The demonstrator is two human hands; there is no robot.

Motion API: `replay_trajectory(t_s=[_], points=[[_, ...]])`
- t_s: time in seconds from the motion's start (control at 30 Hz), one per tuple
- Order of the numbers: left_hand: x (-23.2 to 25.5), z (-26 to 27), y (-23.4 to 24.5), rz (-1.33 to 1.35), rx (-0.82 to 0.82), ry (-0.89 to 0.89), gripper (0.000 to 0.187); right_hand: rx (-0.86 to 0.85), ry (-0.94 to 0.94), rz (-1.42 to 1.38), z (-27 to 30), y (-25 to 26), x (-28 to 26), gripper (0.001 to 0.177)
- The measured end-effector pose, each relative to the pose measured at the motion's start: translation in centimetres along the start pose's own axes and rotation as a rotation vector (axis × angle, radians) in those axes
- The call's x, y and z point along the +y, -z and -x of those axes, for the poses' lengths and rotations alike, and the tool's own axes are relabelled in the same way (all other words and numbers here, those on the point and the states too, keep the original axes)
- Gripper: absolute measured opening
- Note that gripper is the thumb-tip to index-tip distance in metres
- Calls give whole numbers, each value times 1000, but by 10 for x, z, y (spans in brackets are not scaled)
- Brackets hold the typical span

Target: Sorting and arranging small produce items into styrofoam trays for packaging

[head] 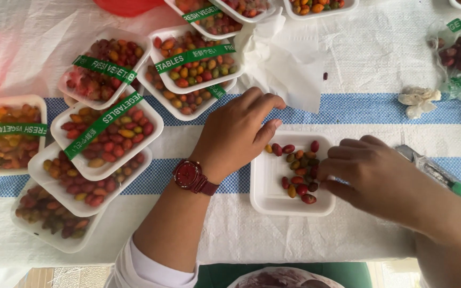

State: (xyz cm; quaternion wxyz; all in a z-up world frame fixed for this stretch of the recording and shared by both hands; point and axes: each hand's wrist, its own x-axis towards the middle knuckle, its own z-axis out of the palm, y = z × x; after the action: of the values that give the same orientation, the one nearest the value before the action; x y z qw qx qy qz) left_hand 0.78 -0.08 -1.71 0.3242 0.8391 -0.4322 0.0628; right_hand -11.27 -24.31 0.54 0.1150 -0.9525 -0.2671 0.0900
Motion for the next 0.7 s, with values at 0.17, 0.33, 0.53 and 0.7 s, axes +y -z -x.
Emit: replay_trajectory(t_s=[0.17, 0.33, 0.53, 0.7], points=[[1, 0, 2, 0, -11, 23, 21, 17, -16, -83, 4, 7, 11, 15], [0, 0, 0, -3, -9, 21, 21, 51, 57, -93, -1, 2, -1, 12], [-1, 1, -1, 3, 5, 10, 21, 85, 120, -42, -6, -4, -7, 7], [2, -1, 3, 18, 8, -6, 22, 80, 142, -45, -10, 5, -9, 7]])
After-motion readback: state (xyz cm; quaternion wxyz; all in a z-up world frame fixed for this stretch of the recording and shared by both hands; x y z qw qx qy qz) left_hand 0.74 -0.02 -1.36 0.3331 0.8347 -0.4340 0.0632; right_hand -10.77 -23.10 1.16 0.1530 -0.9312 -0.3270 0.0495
